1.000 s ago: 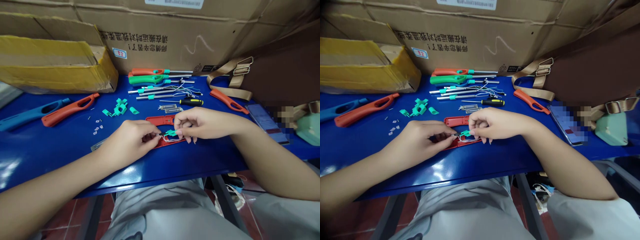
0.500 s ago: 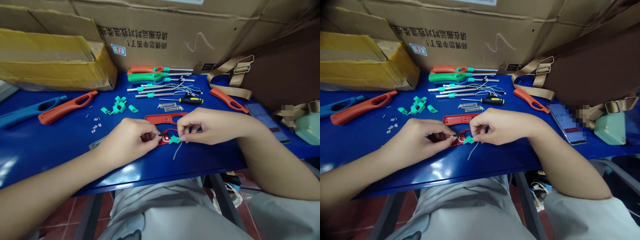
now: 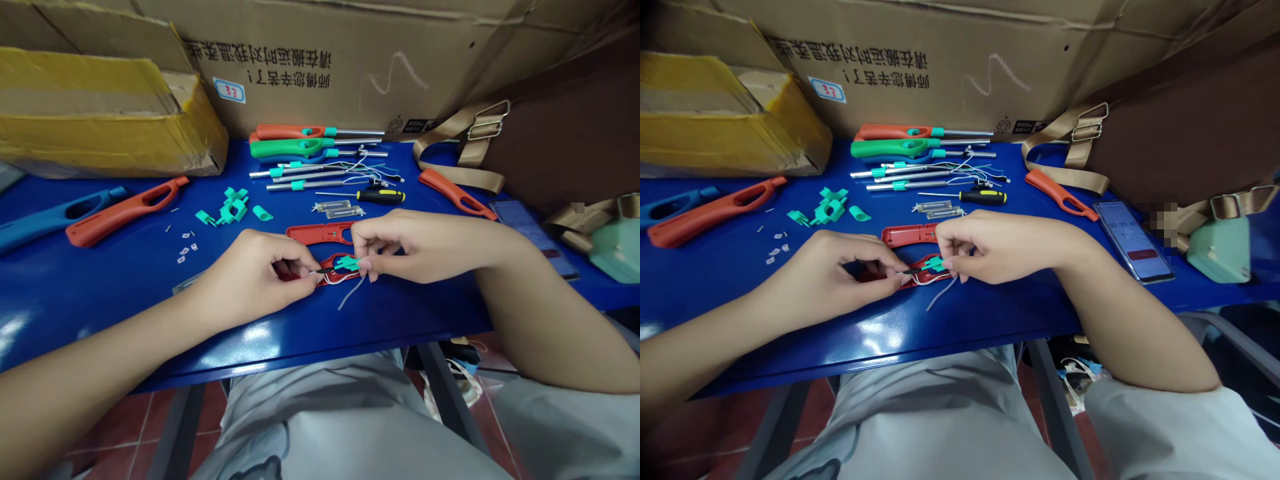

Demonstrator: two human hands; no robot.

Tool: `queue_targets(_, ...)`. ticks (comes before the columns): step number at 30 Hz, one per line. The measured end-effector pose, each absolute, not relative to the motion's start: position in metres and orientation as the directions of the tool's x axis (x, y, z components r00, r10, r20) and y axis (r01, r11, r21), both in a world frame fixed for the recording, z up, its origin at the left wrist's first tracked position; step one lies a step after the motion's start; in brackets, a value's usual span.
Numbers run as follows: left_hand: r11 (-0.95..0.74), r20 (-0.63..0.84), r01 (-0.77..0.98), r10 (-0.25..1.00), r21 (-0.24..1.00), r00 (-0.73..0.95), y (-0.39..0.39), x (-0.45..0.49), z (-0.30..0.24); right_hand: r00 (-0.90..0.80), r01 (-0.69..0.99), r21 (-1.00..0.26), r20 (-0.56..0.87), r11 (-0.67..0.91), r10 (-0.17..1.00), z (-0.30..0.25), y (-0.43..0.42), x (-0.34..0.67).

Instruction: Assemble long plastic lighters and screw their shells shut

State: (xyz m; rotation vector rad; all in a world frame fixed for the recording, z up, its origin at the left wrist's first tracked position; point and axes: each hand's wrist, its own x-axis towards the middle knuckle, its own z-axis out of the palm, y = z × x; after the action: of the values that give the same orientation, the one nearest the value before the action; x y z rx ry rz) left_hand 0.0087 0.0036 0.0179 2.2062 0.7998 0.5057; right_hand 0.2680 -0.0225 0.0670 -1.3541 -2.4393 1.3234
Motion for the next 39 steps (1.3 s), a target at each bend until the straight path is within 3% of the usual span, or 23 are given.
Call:
queue_targets(13,-0.654,0.217,0.383,0.645,0.652,0.733,0.004,0.008,0.015,-0.684,0.627,-0.651,-0.198,0.427,0.703,0.055,-0.020,0.263)
queue_targets(39,-0.541,0.188,0.379,0.725,0.751,0.663,0.001,0.012,0.014,-0.726,0.588,-0.636,-0.143,0.499,0.673,0.050,-0.019,0.262)
